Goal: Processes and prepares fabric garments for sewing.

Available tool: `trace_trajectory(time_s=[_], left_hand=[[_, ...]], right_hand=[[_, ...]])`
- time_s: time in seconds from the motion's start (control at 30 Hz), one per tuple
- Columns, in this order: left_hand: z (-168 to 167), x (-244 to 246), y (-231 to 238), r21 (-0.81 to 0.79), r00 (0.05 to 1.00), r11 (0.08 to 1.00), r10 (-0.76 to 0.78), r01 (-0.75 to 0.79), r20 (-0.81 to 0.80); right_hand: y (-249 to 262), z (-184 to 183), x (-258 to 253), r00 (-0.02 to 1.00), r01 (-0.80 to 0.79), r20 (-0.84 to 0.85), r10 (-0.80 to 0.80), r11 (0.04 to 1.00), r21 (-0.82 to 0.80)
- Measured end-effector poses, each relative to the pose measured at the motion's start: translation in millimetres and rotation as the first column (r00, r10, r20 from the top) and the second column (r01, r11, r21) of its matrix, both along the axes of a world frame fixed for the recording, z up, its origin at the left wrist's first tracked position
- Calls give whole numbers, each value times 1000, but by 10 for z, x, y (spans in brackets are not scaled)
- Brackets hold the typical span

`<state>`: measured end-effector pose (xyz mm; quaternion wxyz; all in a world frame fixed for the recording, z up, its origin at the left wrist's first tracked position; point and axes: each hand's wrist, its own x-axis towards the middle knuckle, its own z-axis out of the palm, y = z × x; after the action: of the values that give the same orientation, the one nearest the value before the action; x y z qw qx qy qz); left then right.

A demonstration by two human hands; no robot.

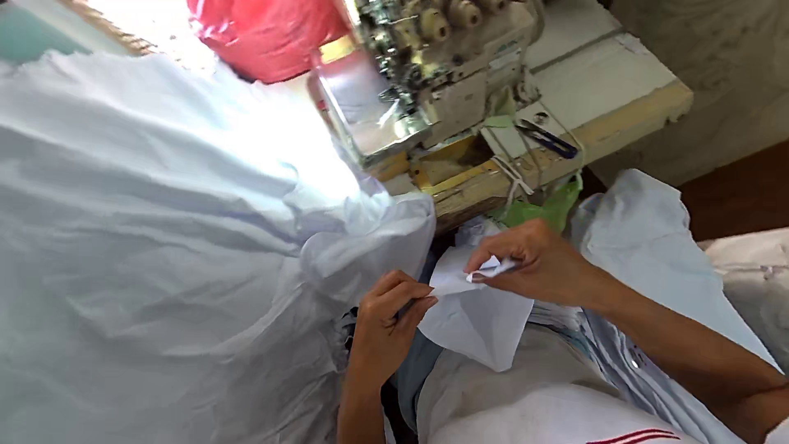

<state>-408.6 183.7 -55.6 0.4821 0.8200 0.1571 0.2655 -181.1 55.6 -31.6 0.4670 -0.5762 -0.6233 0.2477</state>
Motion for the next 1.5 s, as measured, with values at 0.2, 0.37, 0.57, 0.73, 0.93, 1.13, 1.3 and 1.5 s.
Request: trace_trajectory(time_s=[0.2,0.37,0.57,0.73,0.93,1.13,1.3,1.5], left_hand=[[-63,-468,-219,-246,965,949,232,-197,121],[244,-542,53,121,933,926,349,-357,83],[193,-89,872,599,893,773,400,-207,-207],[-48,-13,1091,602,858,797,347,-56,-379],[20,-254,867,625,927,746,364,-229,-95],[301,-447,352,630,901,651,374,-424,220],[385,-381,261,719,892,533,328,-446,310],[353,-312,213,723,808,441,521,-532,277]], right_hand=[[197,-20,-476,952,-150,285,114,983,108],[453,73,-533,958,-184,224,179,983,2],[1269,36,-273,884,-89,439,163,979,-183],[1435,-155,-207,859,-184,394,327,915,-359],[1096,-205,-264,901,-153,416,119,987,48],[814,-305,-442,860,7,397,-320,785,619],[930,-245,-456,853,53,329,-406,693,719],[923,-88,-490,805,45,383,-454,689,723]])
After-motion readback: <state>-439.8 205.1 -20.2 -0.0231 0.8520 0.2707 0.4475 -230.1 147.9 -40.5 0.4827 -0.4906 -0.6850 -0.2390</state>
